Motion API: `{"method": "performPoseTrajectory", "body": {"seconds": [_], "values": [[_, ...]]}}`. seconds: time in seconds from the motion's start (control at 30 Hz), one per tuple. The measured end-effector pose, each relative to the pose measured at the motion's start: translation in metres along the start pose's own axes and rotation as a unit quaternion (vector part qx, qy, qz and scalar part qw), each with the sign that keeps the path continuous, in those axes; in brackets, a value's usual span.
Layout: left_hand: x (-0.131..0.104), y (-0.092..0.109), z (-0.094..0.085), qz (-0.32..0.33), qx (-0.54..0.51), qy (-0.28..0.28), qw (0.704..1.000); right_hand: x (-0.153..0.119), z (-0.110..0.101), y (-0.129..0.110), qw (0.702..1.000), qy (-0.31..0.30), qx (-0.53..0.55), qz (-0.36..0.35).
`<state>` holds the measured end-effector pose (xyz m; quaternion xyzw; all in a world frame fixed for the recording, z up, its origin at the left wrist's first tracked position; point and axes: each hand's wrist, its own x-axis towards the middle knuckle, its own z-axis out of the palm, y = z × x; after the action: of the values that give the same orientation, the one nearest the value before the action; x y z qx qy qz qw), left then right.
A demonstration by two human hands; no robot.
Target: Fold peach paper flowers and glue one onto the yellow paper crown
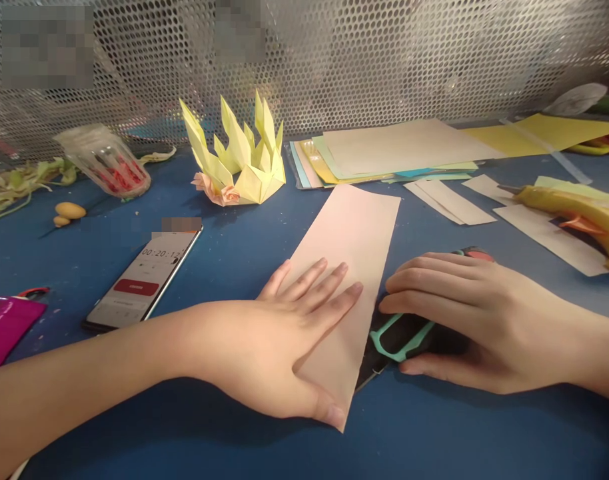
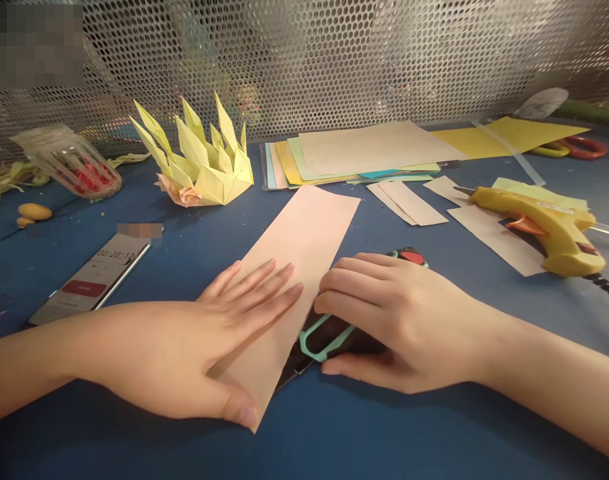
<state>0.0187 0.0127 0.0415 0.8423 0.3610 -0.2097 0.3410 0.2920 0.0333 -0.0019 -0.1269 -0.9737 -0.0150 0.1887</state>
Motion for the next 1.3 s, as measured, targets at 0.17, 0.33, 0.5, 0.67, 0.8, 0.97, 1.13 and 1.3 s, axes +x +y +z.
{"method": "performPoseTrajectory", "body": {"seconds": [0.17, 0.33, 0.5, 0.67, 0.8, 0.97, 1.13, 1.3], "values": [[0.001, 0.0, -0.001, -0.005, 0.007, -0.008, 1.0, 0.001, 0.001, -0.004, 1.0, 0.007, -0.01, -0.002], [0.002, 0.0, 0.0, -0.001, 0.003, -0.004, 1.0, 0.001, 0.002, -0.005, 1.0, 0.0, 0.01, -0.003], [0.001, -0.001, 0.001, 0.0, 0.009, -0.009, 1.0, 0.001, 0.003, -0.009, 1.0, 0.007, 0.011, 0.007], [0.001, -0.004, 0.001, 0.01, -0.003, 0.003, 1.0, 0.002, 0.001, -0.013, 0.999, -0.01, 0.029, 0.022], [0.002, -0.004, 0.001, 0.018, -0.009, 0.01, 1.0, 0.003, 0.0, -0.015, 0.999, -0.012, 0.036, 0.023], [0.0, -0.004, 0.001, 0.008, -0.015, 0.005, 1.0, 0.0, 0.001, -0.015, 0.999, -0.01, 0.032, 0.02], [0.0, -0.004, 0.001, 0.015, -0.011, 0.011, 1.0, 0.001, 0.0, -0.013, 0.999, -0.02, 0.032, 0.003], [0.001, -0.004, 0.002, 0.018, 0.0, 0.015, 1.0, 0.002, 0.0, -0.013, 1.0, -0.016, 0.022, 0.001]]}}
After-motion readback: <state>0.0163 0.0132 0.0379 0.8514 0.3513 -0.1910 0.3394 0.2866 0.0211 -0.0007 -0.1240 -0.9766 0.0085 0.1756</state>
